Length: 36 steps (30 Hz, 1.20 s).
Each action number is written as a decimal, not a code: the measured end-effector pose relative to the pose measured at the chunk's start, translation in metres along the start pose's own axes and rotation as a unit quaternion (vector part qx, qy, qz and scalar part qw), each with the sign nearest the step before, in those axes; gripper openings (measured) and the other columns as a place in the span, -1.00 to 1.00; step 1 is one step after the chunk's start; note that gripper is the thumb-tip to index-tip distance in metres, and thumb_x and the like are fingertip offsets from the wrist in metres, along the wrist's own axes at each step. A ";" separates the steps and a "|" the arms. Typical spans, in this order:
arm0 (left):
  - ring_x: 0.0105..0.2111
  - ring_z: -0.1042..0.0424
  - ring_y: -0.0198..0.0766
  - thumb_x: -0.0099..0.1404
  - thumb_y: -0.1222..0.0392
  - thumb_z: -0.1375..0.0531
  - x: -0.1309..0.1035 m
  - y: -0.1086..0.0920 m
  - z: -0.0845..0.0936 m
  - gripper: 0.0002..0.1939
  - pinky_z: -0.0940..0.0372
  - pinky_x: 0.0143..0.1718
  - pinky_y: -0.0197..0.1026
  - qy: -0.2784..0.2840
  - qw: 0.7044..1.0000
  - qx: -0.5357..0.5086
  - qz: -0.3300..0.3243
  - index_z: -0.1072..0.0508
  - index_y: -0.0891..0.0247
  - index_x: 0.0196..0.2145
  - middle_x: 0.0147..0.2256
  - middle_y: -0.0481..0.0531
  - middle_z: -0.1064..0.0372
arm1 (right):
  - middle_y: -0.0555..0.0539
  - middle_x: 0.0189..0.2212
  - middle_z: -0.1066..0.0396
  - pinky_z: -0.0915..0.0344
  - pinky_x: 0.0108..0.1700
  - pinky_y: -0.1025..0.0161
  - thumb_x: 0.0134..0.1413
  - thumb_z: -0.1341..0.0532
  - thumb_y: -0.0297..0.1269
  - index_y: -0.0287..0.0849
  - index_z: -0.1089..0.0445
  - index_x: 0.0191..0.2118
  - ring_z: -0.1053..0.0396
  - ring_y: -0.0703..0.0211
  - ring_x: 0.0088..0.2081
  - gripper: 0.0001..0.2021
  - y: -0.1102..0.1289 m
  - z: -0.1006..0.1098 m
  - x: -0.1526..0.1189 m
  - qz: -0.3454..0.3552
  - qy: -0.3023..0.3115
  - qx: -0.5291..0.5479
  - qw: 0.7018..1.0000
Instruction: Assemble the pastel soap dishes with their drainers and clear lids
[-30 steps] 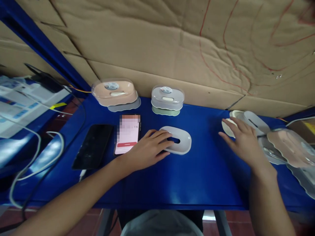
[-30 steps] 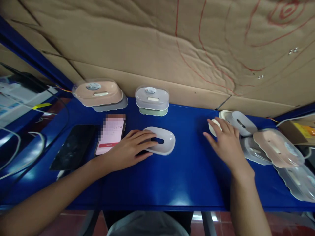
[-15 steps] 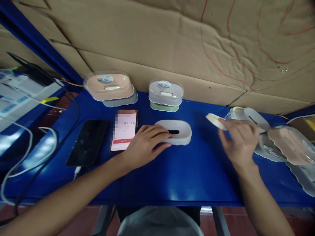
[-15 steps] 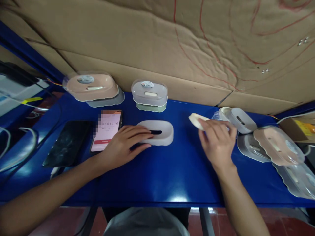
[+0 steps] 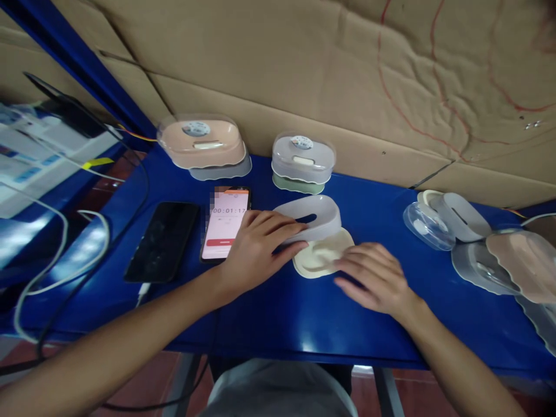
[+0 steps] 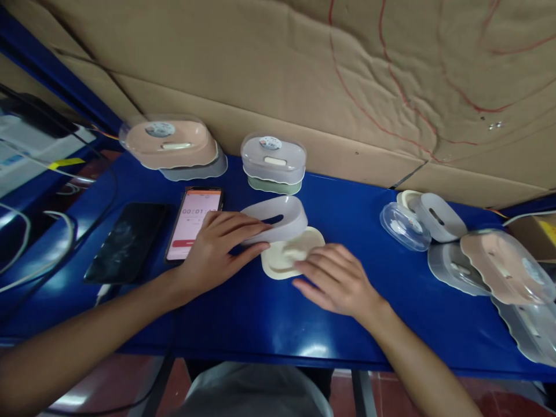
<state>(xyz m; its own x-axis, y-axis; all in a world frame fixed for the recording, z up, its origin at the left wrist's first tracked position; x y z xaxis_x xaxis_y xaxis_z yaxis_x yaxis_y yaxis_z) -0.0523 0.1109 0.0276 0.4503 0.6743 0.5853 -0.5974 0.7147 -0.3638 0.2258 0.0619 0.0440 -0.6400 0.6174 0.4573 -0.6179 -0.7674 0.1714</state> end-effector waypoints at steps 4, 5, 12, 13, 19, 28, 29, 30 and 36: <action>-0.04 -0.56 -0.11 0.59 0.02 -0.23 -0.002 -0.005 0.000 -0.77 -0.27 -0.01 0.00 0.026 0.999 -0.003 -0.022 -0.60 0.14 0.03 -0.08 0.03 -0.66 | -0.06 -0.33 -0.65 -0.51 -0.29 0.16 0.49 -0.15 -0.07 -0.04 -0.59 0.02 -0.59 0.10 -0.39 -0.71 -0.024 0.018 -0.012 -0.247 -0.005 -0.024 0.969; -0.02 -0.55 -0.09 0.59 0.01 -0.23 -0.003 -0.007 -0.001 -0.76 -0.25 0.03 0.02 0.042 0.999 -0.001 -0.035 -0.59 0.14 0.05 -0.07 0.04 -0.66 | -0.10 -0.21 -0.67 -0.52 -0.31 0.19 0.50 -0.13 -0.02 -0.06 -0.50 0.18 -0.60 0.11 -0.38 -0.63 -0.028 0.019 -0.014 -0.286 0.014 -0.012 0.958; 0.28 -0.37 0.09 0.52 -0.07 -0.29 -0.009 -0.018 -0.007 -0.29 -0.10 0.27 0.14 0.221 0.965 0.031 -0.137 -0.22 0.26 0.45 0.38 0.27 -0.33 | -0.18 0.58 0.05 -0.37 0.37 -0.25 0.44 -0.22 0.07 0.19 0.08 0.58 -0.13 -0.22 0.51 -0.25 -0.031 0.006 -0.013 -0.182 0.168 0.053 0.968; 0.30 -0.35 0.09 0.52 -0.02 -0.30 -0.009 -0.018 -0.007 -0.29 -0.10 0.28 0.14 0.225 0.964 0.034 -0.138 -0.18 0.25 0.47 0.41 0.28 -0.28 | -0.16 0.57 0.04 -0.35 0.39 -0.26 0.45 -0.22 0.05 0.20 0.02 0.56 -0.12 -0.21 0.51 -0.29 -0.032 0.005 -0.013 -0.181 0.164 0.055 0.968; 0.29 -0.37 0.11 0.56 0.17 -0.22 -0.009 -0.014 -0.006 -0.56 -0.18 0.28 0.16 0.182 0.975 0.033 -0.125 -0.35 0.20 0.33 0.35 0.27 -0.33 | -0.17 0.55 -0.02 -0.32 0.42 -0.26 0.32 -0.36 0.06 0.10 -0.21 0.46 -0.14 -0.20 0.50 -0.31 -0.039 0.007 -0.016 -0.176 0.142 0.076 0.971; 0.16 -0.47 0.01 0.54 0.31 -0.17 -0.005 -0.007 -0.006 -0.73 -0.34 0.19 0.05 0.187 0.974 0.040 -0.118 -0.48 0.24 0.14 0.13 0.16 -0.52 | -0.10 0.52 -0.11 -0.26 0.44 -0.34 0.44 -0.24 -0.23 0.17 -0.18 0.50 -0.11 -0.17 0.52 -0.40 -0.031 -0.009 -0.007 -0.092 0.125 0.030 0.987; 0.17 -0.47 0.02 0.53 0.30 -0.19 -0.005 -0.007 -0.006 -0.73 -0.34 0.19 0.07 0.194 0.973 0.037 -0.117 -0.48 0.23 0.14 0.14 0.17 -0.52 | -0.09 0.53 -0.11 -0.25 0.44 -0.34 0.45 -0.24 -0.20 0.19 -0.16 0.51 -0.11 -0.17 0.52 -0.39 -0.032 -0.007 -0.006 -0.092 0.135 0.029 0.986; 0.18 -0.46 0.03 0.53 0.28 -0.21 -0.005 -0.007 -0.005 -0.72 -0.34 0.20 0.09 0.199 0.972 0.033 -0.116 -0.48 0.23 0.15 0.15 0.17 -0.51 | -0.10 0.52 -0.11 -0.24 0.45 -0.33 0.45 -0.23 -0.16 0.18 -0.14 0.52 -0.13 -0.16 0.51 -0.39 -0.034 -0.003 -0.006 -0.099 0.143 0.027 0.984; 0.27 -0.41 0.14 0.56 0.28 -0.15 -0.005 -0.006 -0.004 -0.72 -0.36 0.23 0.22 0.184 0.977 0.021 -0.107 -0.50 0.22 0.16 0.22 0.29 -0.42 | -0.38 0.38 -0.32 -0.25 0.34 -0.41 0.46 -0.16 0.07 -0.07 -0.13 0.52 -0.32 -0.42 0.37 -0.33 -0.079 0.036 -0.037 -0.312 0.029 -0.194 0.930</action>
Point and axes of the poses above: each hand's wrist, its own x-axis towards the middle knuckle, its own z-axis out of the back of the hand, y = z × x, the point moved 1 cm from there along x, towards the middle knuckle
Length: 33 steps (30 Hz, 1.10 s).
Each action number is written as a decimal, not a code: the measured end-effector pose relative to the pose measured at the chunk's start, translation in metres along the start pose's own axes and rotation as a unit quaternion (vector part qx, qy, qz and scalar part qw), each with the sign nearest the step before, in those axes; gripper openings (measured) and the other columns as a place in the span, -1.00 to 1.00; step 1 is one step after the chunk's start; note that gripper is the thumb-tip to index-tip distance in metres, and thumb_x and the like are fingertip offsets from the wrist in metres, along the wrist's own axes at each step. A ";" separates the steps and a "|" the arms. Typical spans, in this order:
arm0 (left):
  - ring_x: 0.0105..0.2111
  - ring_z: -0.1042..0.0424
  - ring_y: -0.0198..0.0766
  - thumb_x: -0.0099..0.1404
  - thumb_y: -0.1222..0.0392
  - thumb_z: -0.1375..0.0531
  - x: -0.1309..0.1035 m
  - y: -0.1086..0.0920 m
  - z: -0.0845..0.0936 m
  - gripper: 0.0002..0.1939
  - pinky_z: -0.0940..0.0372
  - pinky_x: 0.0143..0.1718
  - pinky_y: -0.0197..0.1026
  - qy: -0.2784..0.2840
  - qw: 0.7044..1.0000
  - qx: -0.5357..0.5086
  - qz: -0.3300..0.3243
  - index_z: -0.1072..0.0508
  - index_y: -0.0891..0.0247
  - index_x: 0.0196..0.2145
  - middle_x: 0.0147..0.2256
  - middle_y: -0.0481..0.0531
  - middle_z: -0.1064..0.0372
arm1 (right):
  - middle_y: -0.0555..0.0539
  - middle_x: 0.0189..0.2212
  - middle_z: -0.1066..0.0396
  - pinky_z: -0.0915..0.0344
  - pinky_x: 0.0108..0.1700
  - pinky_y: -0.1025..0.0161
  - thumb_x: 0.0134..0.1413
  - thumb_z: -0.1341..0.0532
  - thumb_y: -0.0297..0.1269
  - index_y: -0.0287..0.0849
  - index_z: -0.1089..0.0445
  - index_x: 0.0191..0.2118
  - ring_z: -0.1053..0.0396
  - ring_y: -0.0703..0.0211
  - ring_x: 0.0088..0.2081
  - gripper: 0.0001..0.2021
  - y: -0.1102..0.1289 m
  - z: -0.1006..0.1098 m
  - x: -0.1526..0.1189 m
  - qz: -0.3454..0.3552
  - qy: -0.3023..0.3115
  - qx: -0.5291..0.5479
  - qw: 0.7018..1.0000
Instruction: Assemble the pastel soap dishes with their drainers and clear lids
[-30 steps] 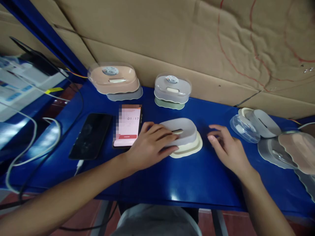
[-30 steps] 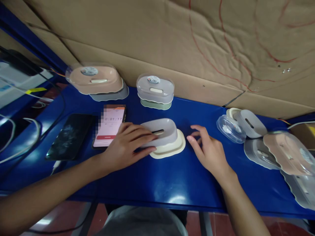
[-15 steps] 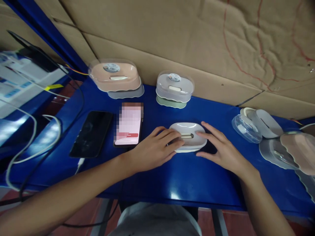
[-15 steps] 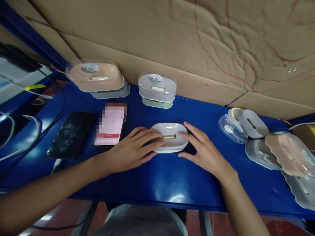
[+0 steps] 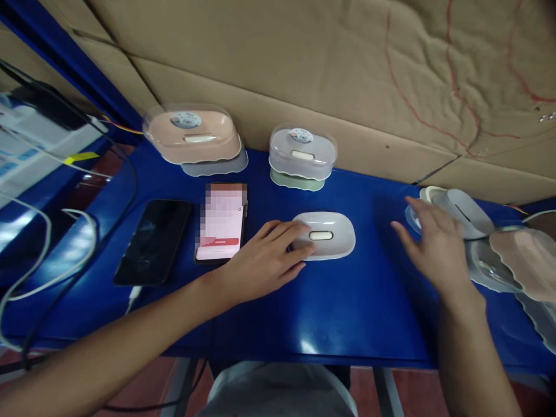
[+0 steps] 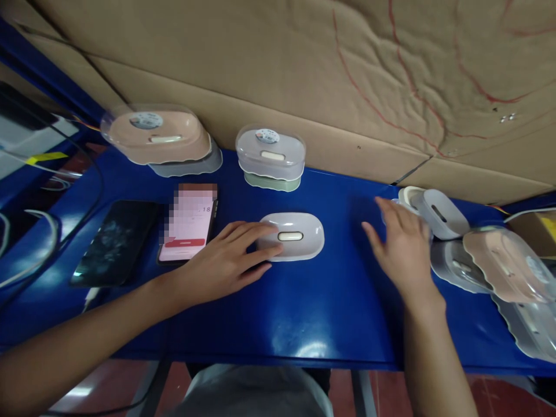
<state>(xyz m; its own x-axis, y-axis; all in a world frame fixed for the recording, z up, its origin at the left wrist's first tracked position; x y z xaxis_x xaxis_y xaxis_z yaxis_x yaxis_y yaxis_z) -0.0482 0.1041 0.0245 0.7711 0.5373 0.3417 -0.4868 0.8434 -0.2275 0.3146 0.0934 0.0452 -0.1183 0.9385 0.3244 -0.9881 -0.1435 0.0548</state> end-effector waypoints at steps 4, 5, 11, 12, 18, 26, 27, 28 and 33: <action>0.32 -0.36 0.17 0.51 0.33 -0.20 0.000 0.002 -0.001 -0.74 -0.38 0.27 0.27 -0.022 0.999 -0.027 0.014 -0.53 0.21 0.11 0.25 0.30 -0.37 | -0.56 0.37 -0.27 -0.31 0.16 -0.56 0.40 -0.16 0.18 -0.23 -0.02 0.56 -0.31 -0.66 0.31 -0.16 -0.039 -0.004 -0.005 -0.102 0.029 -0.111 0.988; 0.32 -0.36 0.16 0.50 0.35 -0.21 0.000 0.003 -0.002 -0.74 -0.39 0.28 0.25 -0.027 0.999 -0.038 0.018 -0.53 0.21 0.09 0.24 0.29 -0.37 | -0.53 0.34 -0.31 -0.34 0.14 -0.53 0.42 -0.15 0.15 -0.21 -0.06 0.55 -0.35 -0.62 0.28 -0.21 -0.041 -0.005 -0.005 -0.095 0.039 -0.108 0.989; 0.32 -0.36 0.16 0.43 0.37 -0.23 -0.001 0.006 -0.002 -0.81 -0.40 0.32 0.24 -0.044 0.996 -0.076 0.027 -0.53 0.27 -0.02 0.25 0.30 -0.34 | -0.28 0.40 -0.28 -0.21 0.32 -0.44 0.35 -0.26 0.20 0.11 -0.26 0.46 -0.26 -0.46 0.37 -0.33 0.000 -0.005 -0.003 0.071 0.047 0.010 0.996; 0.34 -0.33 0.18 0.43 0.36 -0.24 -0.001 0.006 -0.002 -0.83 -0.38 0.33 0.26 -0.045 0.995 -0.082 0.029 -0.53 0.28 -0.04 0.27 0.32 -0.31 | -0.25 0.47 -0.18 -0.15 0.36 -0.47 0.36 -0.24 0.21 0.16 -0.22 0.48 -0.17 -0.46 0.44 -0.32 0.006 -0.007 -0.004 0.098 0.076 0.033 0.992; 0.39 -0.25 0.20 0.46 0.30 -0.25 -0.001 0.006 0.002 -0.87 -0.37 0.34 0.30 -0.039 0.992 -0.113 0.038 -0.51 0.24 -0.05 0.37 0.32 -0.16 | -0.20 0.51 -0.14 -0.19 0.41 -0.40 0.41 -0.21 0.15 0.13 -0.16 0.51 -0.13 -0.34 0.49 -0.33 0.007 -0.015 -0.002 0.124 0.119 0.086 0.981; 0.33 -0.35 0.14 0.38 0.13 -0.43 -0.005 0.005 -0.009 -0.12 -0.41 0.33 0.23 -0.045 0.984 -0.139 0.101 -0.08 0.09 0.48 0.44 0.34 -0.05 | -0.16 0.29 -0.46 -0.35 0.28 -0.20 0.46 -0.19 0.09 0.11 -0.21 0.49 -0.43 -0.20 0.27 -0.40 0.069 -0.003 -0.007 0.107 0.025 0.140 0.984; 0.35 -0.33 0.16 0.39 0.11 -0.43 -0.005 0.005 -0.010 -0.09 -0.39 0.34 0.25 -0.045 0.984 -0.141 0.100 -0.04 0.07 0.50 0.44 0.34 -0.06 | -0.17 0.28 -0.47 -0.36 0.25 -0.19 0.45 -0.20 0.10 0.11 -0.17 0.50 -0.43 -0.21 0.25 -0.37 0.080 -0.004 -0.010 0.116 0.023 0.140 0.983; 0.37 -0.30 0.18 0.39 0.09 -0.43 -0.005 0.005 -0.011 -0.07 -0.37 0.36 0.27 -0.045 0.984 -0.142 0.099 -0.01 0.06 0.51 0.44 0.34 -0.07 | -0.18 0.29 -0.46 -0.36 0.23 -0.18 0.43 -0.22 0.11 0.10 -0.11 0.53 -0.42 -0.22 0.26 -0.32 0.089 -0.006 -0.013 0.128 0.023 0.143 0.981; 0.41 -0.24 0.24 0.36 -0.01 -0.45 -0.004 0.009 -0.010 0.05 -0.31 0.38 0.34 -0.057 0.982 -0.138 0.114 0.09 0.01 0.55 0.43 0.34 -0.12 | -0.19 0.40 -0.32 -0.27 0.27 -0.16 0.43 -0.28 -0.03 0.10 0.05 0.58 -0.32 -0.20 0.32 -0.23 0.104 -0.013 -0.021 0.211 0.029 0.168 0.963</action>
Point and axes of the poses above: each hand's wrist, its own x-axis towards the middle knuckle, its own z-axis out of the back of the hand, y = z × x, the point moved 1 cm from there along x, towards the middle knuckle
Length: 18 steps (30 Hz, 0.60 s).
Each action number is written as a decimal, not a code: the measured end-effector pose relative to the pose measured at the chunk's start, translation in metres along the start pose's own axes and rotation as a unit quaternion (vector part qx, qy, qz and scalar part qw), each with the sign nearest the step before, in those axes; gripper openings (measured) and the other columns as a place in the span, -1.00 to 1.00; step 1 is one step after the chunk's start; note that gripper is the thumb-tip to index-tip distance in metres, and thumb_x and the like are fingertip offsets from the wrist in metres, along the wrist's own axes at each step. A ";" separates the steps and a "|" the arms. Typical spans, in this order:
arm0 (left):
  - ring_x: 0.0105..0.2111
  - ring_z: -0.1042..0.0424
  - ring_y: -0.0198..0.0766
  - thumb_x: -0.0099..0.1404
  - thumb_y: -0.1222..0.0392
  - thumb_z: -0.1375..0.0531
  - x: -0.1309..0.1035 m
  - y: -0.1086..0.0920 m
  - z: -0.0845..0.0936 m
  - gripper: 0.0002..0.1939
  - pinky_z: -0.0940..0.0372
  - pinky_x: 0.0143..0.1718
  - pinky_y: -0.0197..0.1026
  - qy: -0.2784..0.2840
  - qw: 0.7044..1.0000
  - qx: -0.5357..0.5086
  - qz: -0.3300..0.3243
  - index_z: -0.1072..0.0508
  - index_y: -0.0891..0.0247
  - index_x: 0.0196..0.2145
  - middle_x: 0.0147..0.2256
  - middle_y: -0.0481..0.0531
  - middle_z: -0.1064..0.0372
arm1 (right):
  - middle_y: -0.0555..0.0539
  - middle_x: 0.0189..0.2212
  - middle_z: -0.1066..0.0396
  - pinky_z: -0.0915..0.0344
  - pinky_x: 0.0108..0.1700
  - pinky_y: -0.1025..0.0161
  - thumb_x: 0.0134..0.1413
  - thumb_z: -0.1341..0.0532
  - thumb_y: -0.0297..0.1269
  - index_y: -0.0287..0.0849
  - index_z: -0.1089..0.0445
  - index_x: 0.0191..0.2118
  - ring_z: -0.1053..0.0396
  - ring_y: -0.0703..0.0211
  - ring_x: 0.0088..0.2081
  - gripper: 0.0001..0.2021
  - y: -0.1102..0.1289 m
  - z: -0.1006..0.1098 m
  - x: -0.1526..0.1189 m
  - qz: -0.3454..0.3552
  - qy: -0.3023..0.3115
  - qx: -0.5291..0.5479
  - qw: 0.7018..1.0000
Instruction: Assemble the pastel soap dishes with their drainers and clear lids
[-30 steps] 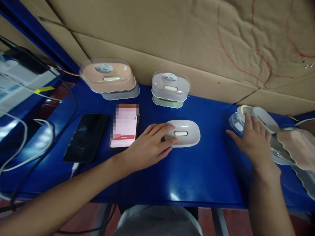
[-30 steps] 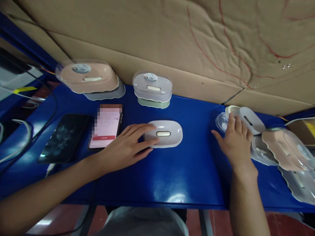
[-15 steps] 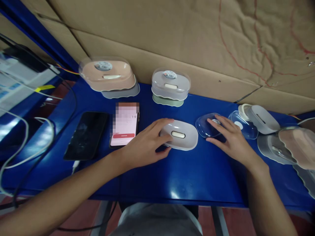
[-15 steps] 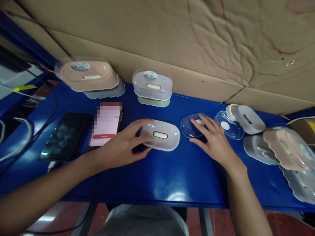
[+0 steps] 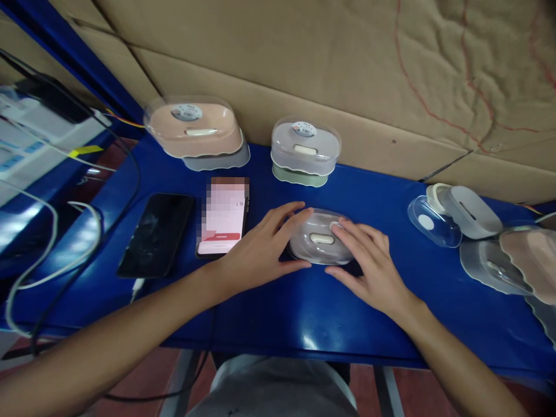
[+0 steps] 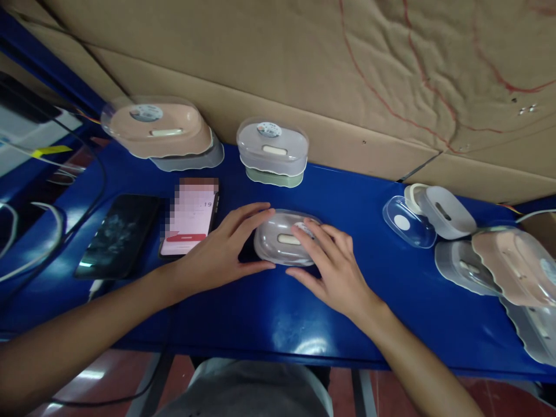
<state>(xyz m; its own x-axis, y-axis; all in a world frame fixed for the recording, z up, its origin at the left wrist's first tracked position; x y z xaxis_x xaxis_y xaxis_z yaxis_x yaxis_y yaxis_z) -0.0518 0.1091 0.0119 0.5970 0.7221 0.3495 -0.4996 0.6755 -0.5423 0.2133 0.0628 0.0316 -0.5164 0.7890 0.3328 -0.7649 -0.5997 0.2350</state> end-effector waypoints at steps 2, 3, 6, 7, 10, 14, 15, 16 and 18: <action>0.41 -0.25 0.23 0.35 -0.01 -0.47 0.001 0.002 0.001 0.06 -0.31 0.37 0.34 -0.002 1.000 0.010 -0.004 0.08 0.02 0.55 0.43 0.35 -0.11 | -0.15 0.40 -0.34 -0.23 0.28 -0.16 0.45 -0.26 -0.19 0.11 -0.04 0.55 -0.32 -0.15 0.30 -0.32 -0.003 0.000 -0.001 0.034 0.007 -0.008 0.999; 0.42 -0.24 0.23 0.35 0.00 -0.46 0.001 0.003 0.001 0.04 -0.32 0.37 0.33 0.000 1.000 0.017 -0.012 0.05 0.04 0.55 0.44 0.36 -0.10 | -0.14 0.40 -0.34 -0.21 0.29 -0.16 0.46 -0.25 -0.26 0.11 -0.09 0.53 -0.32 -0.13 0.30 -0.36 -0.004 0.000 -0.001 0.045 0.010 -0.013 0.999; 0.43 -0.23 0.24 0.42 0.01 -0.40 0.001 0.004 0.002 -0.09 -0.34 0.35 0.33 0.005 0.998 0.041 -0.042 -0.04 0.11 0.52 0.46 0.40 -0.09 | -0.15 0.41 -0.33 -0.23 0.28 -0.14 0.45 -0.24 -0.35 0.07 -0.13 0.52 -0.30 -0.13 0.33 -0.37 -0.006 0.000 0.000 0.061 0.011 -0.025 0.998; 0.43 -0.23 0.24 0.44 0.02 -0.38 0.001 0.004 0.002 -0.13 -0.34 0.35 0.33 0.008 0.998 0.049 -0.049 -0.05 0.13 0.52 0.47 0.41 -0.09 | -0.16 0.40 -0.34 -0.26 0.27 -0.13 0.44 -0.25 -0.36 0.05 -0.12 0.53 -0.30 -0.13 0.33 -0.35 -0.005 -0.001 0.000 0.067 0.007 -0.033 0.997; 0.43 -0.25 0.22 0.48 0.03 -0.34 0.001 0.004 0.003 -0.15 -0.35 0.34 0.32 0.016 0.996 0.066 -0.051 -0.03 0.16 0.53 0.48 0.42 -0.08 | -0.15 0.42 -0.31 -0.29 0.28 -0.13 0.40 -0.27 -0.43 0.03 -0.06 0.56 -0.32 -0.13 0.34 -0.27 -0.004 -0.003 -0.002 0.080 0.001 -0.072 0.994; 0.42 -0.29 0.16 0.50 0.02 -0.31 0.000 0.005 0.004 -0.20 -0.40 0.33 0.23 0.001 0.994 0.086 -0.066 -0.05 0.18 0.52 0.47 0.43 -0.11 | -0.08 0.48 -0.20 -0.10 0.49 -0.29 0.42 -0.20 -0.53 0.08 0.08 0.59 -0.08 -0.13 0.52 -0.21 -0.005 -0.008 -0.005 0.094 0.027 -0.062 0.993; 0.41 -0.31 0.14 0.51 0.02 -0.30 0.000 0.005 0.004 -0.22 -0.41 0.32 0.21 -0.004 0.994 0.089 -0.069 -0.06 0.17 0.51 0.46 0.42 -0.13 | -0.07 0.49 -0.18 -0.03 0.52 -0.32 0.42 -0.17 -0.56 0.09 0.11 0.59 0.02 -0.12 0.56 -0.20 -0.006 -0.009 -0.005 0.098 0.034 -0.049 0.993; 0.41 -0.32 0.12 0.51 0.03 -0.30 0.000 0.005 0.004 -0.23 -0.41 0.32 0.19 -0.008 0.993 0.090 -0.070 -0.07 0.16 0.51 0.46 0.41 -0.15 | -0.06 0.50 -0.16 0.01 0.54 -0.34 0.42 -0.15 -0.58 0.09 0.13 0.60 0.10 -0.11 0.58 -0.19 -0.006 -0.010 -0.004 0.101 0.039 -0.037 0.993; 0.40 -0.33 0.10 0.51 0.03 -0.31 0.000 0.006 0.004 -0.25 -0.41 0.33 0.18 -0.010 0.994 0.086 -0.067 -0.09 0.14 0.50 0.45 0.39 -0.16 | -0.07 0.50 -0.15 0.03 0.56 -0.32 0.43 -0.14 -0.56 0.10 0.15 0.60 0.14 -0.08 0.59 -0.20 -0.009 -0.009 -0.001 0.103 0.039 -0.015 0.994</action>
Point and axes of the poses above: each hand's wrist, its own x-axis towards the middle knuckle, its own z-axis out of the back of the hand, y = z × x, the point moved 1 cm from there along x, towards the middle knuckle
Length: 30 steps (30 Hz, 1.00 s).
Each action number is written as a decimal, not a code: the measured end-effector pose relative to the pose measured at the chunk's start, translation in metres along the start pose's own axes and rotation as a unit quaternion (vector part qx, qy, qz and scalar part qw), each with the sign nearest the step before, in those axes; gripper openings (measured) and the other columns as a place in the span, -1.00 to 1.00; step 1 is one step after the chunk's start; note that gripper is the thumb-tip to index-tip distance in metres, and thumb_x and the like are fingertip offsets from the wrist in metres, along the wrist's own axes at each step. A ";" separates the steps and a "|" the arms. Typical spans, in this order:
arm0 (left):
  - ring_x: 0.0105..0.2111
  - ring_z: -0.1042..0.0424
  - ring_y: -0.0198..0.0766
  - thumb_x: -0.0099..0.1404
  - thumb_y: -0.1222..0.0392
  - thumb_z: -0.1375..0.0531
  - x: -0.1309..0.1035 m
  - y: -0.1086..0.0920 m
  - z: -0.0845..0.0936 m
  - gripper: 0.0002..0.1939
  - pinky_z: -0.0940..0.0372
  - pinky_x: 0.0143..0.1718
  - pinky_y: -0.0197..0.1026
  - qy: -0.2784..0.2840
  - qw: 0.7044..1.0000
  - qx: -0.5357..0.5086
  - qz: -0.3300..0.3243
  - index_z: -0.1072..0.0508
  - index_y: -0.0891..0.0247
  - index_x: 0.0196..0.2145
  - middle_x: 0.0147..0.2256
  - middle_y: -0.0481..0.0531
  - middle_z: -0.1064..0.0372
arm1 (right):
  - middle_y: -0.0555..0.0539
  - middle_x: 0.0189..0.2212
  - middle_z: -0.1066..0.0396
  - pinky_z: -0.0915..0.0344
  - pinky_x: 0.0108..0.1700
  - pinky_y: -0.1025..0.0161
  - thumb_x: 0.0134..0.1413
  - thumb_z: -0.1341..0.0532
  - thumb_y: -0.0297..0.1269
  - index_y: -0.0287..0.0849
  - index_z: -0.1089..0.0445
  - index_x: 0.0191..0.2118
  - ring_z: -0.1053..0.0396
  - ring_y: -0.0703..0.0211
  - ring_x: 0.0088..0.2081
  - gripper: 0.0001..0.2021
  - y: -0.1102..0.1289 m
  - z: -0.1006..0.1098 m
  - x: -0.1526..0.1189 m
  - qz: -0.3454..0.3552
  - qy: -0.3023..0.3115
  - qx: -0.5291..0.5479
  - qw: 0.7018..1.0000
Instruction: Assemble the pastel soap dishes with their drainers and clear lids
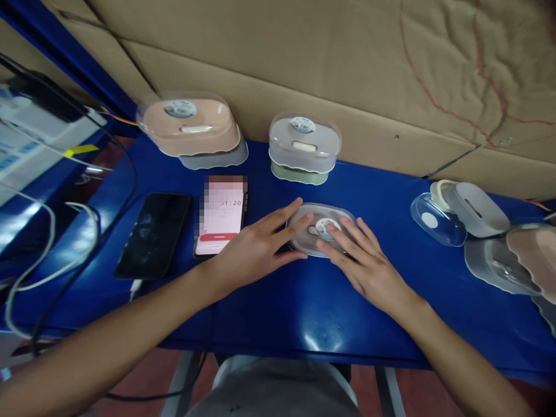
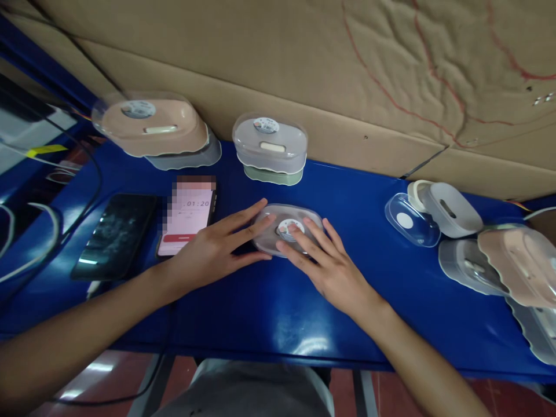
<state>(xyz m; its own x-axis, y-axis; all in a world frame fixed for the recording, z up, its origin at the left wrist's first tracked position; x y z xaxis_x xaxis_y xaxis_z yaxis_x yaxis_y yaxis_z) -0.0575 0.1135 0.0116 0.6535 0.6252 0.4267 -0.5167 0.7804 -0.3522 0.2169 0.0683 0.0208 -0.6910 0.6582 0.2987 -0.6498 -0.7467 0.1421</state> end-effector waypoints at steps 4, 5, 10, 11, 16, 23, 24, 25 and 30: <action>0.40 -0.33 0.12 0.47 0.07 -0.36 0.002 -0.002 0.002 -0.29 -0.38 0.36 0.19 0.000 1.000 -0.015 0.028 -0.19 0.17 0.43 0.43 0.36 -0.20 | -0.12 0.47 -0.22 -0.21 0.49 -0.19 0.50 -0.17 -0.31 0.06 0.09 0.60 -0.12 -0.05 0.52 -0.30 -0.020 0.020 -0.002 -0.037 -0.020 0.045 0.998; 0.40 -0.33 0.13 0.46 0.08 -0.37 0.002 -0.003 0.003 -0.30 -0.38 0.36 0.20 0.001 0.999 -0.016 0.038 -0.21 0.18 0.42 0.42 0.35 -0.21 | -0.12 0.44 -0.28 -0.28 0.46 -0.16 0.52 -0.15 -0.26 0.07 0.01 0.58 -0.22 -0.06 0.47 -0.36 -0.029 0.028 -0.007 -0.078 -0.030 0.041 0.996; 0.42 -0.27 0.20 0.41 0.12 -0.39 0.004 -0.006 0.006 -0.37 -0.37 0.37 0.22 0.015 0.997 -0.019 0.076 -0.25 0.22 0.32 0.45 0.39 -0.09 | -0.27 0.31 -0.42 -0.38 0.27 -0.44 0.52 -0.07 0.03 -0.01 -0.24 0.46 -0.41 -0.38 0.30 -0.46 -0.084 0.058 -0.050 -0.356 0.010 -0.142 0.924; 0.42 -0.27 0.21 0.40 0.12 -0.39 0.004 -0.006 0.006 -0.36 -0.37 0.37 0.23 0.018 0.996 -0.024 0.081 -0.25 0.23 0.31 0.46 0.39 -0.07 | -0.33 0.31 -0.42 -0.39 0.22 -0.49 0.51 -0.06 0.05 -0.08 -0.25 0.44 -0.42 -0.46 0.28 -0.44 -0.091 0.058 -0.057 -0.382 0.047 -0.169 0.907; 0.41 -0.29 0.16 0.38 0.03 -0.41 0.003 -0.004 0.005 -0.35 -0.33 0.39 0.24 0.043 0.990 -0.070 0.113 -0.24 0.15 0.28 0.44 0.29 -0.13 | -0.28 0.29 -0.45 -0.45 0.19 -0.35 0.54 -0.04 -0.05 -0.15 -0.34 0.38 -0.50 -0.35 0.21 -0.51 -0.089 0.044 -0.057 -0.362 0.122 -0.153 0.911; 0.43 -0.27 0.13 0.41 -0.01 -0.39 0.002 -0.003 0.003 -0.35 -0.29 0.42 0.24 0.058 0.981 -0.124 0.136 -0.26 0.08 0.32 0.47 0.21 -0.09 | -0.22 0.49 -0.17 -0.27 0.40 -0.27 0.49 -0.18 -0.02 0.01 -0.10 0.54 -0.20 -0.24 0.47 -0.37 -0.027 0.033 -0.010 -0.131 -0.008 -0.031 0.991; 0.45 -0.23 0.14 0.43 -0.01 -0.38 0.003 -0.002 0.002 -0.33 -0.28 0.42 0.25 0.060 0.982 -0.124 0.127 -0.24 0.05 0.36 0.51 0.21 -0.03 | -0.19 0.51 -0.15 -0.24 0.43 -0.25 0.47 -0.21 -0.02 0.05 -0.07 0.55 -0.14 -0.20 0.50 -0.34 -0.021 0.030 -0.006 -0.087 0.003 -0.002 0.996; 0.48 -0.16 0.15 0.45 -0.01 -0.36 0.003 -0.002 0.002 -0.31 -0.27 0.43 0.25 0.061 0.984 -0.120 0.113 -0.21 0.03 0.40 0.54 0.22 0.08 | -0.16 0.50 -0.16 -0.22 0.45 -0.23 0.46 -0.22 -0.03 0.07 -0.07 0.55 -0.10 -0.17 0.52 -0.34 -0.017 0.028 -0.004 -0.058 0.012 0.010 0.998; 0.56 0.09 0.23 0.55 0.05 -0.26 0.006 -0.001 0.005 -0.27 -0.23 0.43 0.30 0.024 0.995 -0.068 0.065 -0.06 -0.02 0.53 0.60 0.24 0.38 | -0.16 0.40 -0.33 -0.21 0.41 -0.22 0.47 -0.22 -0.20 0.06 -0.19 0.49 -0.24 -0.16 0.44 -0.43 -0.031 0.023 -0.007 -0.105 -0.023 -0.077 0.991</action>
<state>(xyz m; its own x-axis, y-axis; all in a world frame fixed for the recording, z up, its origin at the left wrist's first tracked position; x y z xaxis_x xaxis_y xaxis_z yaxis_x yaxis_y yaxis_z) -0.0559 0.1159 0.0188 0.6135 0.7169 0.3312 -0.5213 0.6827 -0.5120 0.2494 0.0847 0.0357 -0.5230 0.7899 0.3204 -0.8206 -0.5682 0.0613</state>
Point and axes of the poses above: each hand's wrist, its own x-axis towards the middle knuckle, its own z-axis out of the back of the hand, y = z × x, the point moved 1 cm from there along x, towards the middle knuckle
